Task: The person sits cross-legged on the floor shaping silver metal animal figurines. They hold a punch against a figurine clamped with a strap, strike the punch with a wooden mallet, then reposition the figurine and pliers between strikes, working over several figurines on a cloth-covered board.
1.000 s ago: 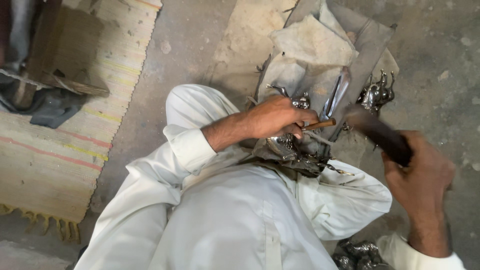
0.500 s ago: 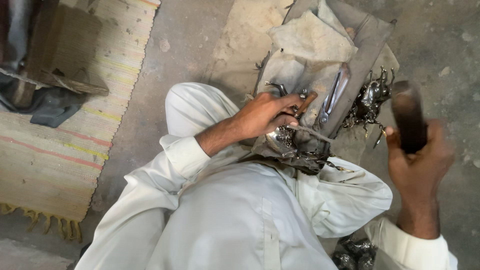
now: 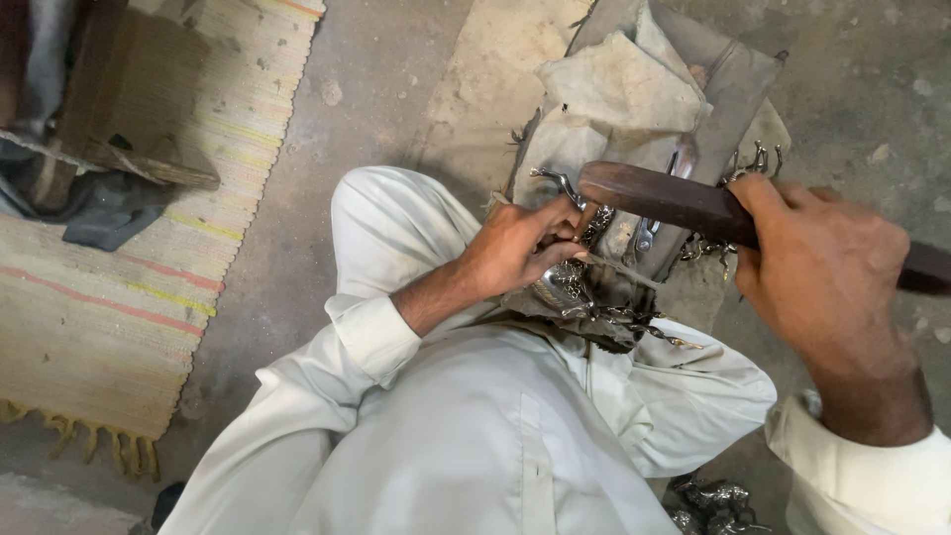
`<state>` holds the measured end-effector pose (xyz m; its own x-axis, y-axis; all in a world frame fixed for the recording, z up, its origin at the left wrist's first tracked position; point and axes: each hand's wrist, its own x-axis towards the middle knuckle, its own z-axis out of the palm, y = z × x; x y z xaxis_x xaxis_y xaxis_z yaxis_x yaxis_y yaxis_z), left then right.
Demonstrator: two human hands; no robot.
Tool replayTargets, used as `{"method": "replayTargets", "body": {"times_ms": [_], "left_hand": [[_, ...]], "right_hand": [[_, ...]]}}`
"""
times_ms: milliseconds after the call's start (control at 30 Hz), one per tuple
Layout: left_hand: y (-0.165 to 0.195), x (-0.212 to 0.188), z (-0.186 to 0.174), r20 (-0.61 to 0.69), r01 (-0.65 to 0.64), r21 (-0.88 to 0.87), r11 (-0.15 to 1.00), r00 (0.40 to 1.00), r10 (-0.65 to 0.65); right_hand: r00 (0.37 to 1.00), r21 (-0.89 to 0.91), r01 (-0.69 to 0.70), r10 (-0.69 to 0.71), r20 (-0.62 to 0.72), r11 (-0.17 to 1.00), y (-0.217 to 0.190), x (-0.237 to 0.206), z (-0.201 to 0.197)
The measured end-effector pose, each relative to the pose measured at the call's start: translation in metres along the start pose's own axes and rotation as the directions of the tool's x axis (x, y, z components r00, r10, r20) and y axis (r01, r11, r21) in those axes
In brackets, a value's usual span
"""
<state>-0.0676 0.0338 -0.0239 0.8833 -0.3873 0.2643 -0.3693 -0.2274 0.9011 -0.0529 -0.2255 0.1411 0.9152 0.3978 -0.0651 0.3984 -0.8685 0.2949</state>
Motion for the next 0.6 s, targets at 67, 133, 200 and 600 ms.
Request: {"method": "replayTargets", "body": {"times_ms": [67, 133, 200, 600], "left_hand": [[0.001, -0.001, 0.001, -0.009, -0.020, -0.003, 1.000, 1.000, 0.020], [0.000, -0.002, 0.001, -0.026, -0.015, -0.012, 1.000, 1.000, 0.015], [-0.001, -0.003, 0.000, -0.031, -0.003, -0.017, 1.000, 1.000, 0.002], [-0.020, -0.017, -0.012, -0.105, 0.123, -0.418, 0.900, 0.978, -0.182]], "right_hand": [[0.996, 0.189, -0.021, 0.038, -0.084, 0.982, 0.001, 0.000, 0.000], [0.995, 0.221, 0.001, 0.020, -0.093, 0.975, 0.004, -0.001, 0.005], [0.999, 0.105, 0.040, -0.036, -0.037, 0.994, 0.003, -0.002, 0.015], [0.907, 0.704, -0.289, -0.049, 0.417, 0.649, -0.034, 0.004, 0.098]]}}
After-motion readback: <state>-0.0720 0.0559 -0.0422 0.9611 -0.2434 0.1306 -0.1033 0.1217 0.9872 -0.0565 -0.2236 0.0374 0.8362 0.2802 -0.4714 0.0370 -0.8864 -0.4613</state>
